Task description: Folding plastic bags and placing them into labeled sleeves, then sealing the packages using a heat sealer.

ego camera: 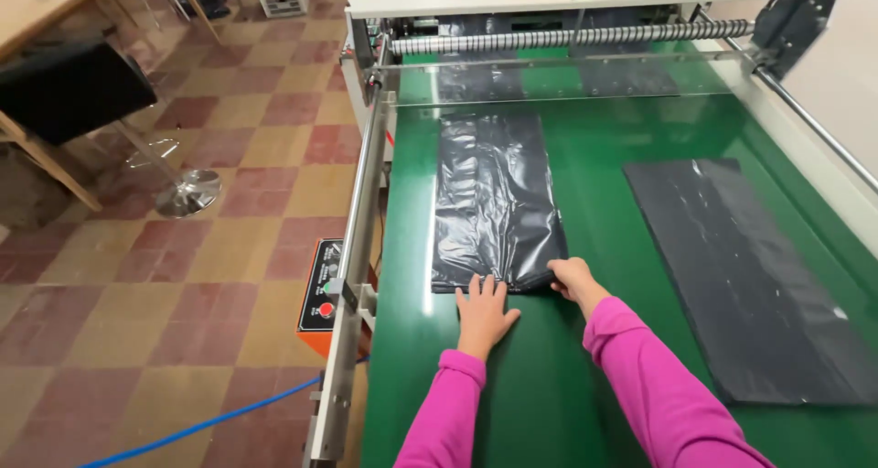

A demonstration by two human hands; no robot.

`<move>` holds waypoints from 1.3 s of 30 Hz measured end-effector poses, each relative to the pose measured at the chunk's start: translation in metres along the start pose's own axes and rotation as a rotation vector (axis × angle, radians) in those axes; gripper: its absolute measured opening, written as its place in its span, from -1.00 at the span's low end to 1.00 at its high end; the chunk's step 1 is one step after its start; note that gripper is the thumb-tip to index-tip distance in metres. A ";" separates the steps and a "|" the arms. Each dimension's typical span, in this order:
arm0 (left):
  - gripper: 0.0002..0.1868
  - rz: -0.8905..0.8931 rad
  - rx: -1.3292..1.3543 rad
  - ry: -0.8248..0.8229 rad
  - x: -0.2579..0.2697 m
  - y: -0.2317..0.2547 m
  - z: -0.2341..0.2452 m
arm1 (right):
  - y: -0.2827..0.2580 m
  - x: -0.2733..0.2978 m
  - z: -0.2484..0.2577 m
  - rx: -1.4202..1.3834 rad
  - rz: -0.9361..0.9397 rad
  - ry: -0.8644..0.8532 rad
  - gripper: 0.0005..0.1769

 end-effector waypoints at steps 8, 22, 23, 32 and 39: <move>-0.37 0.088 -0.085 0.255 0.097 -0.019 0.068 | -0.010 0.217 0.058 0.172 0.578 0.082 -0.12; -0.79 0.182 0.882 0.049 0.146 0.043 0.030 | 0.057 0.227 0.231 0.720 0.300 0.156 -0.50; -0.77 0.237 0.879 0.103 0.134 0.038 0.012 | 0.017 0.209 0.223 0.987 0.514 0.290 -0.45; -0.64 0.590 0.541 0.007 0.117 0.007 -0.015 | -0.055 0.079 0.158 0.781 0.347 0.561 -0.02; -0.63 0.395 0.296 0.243 0.102 0.016 0.009 | -0.054 0.051 0.135 0.442 0.392 0.213 -0.55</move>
Point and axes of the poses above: each hand's wrist, its own x-axis away from the middle knuckle, its own z-axis out of the back of the hand, y = z × x, the point moved 10 cm from there along -x, towards the middle knuckle, and after that the axes turned 5 degrees about -x, right-handed, at the moved point
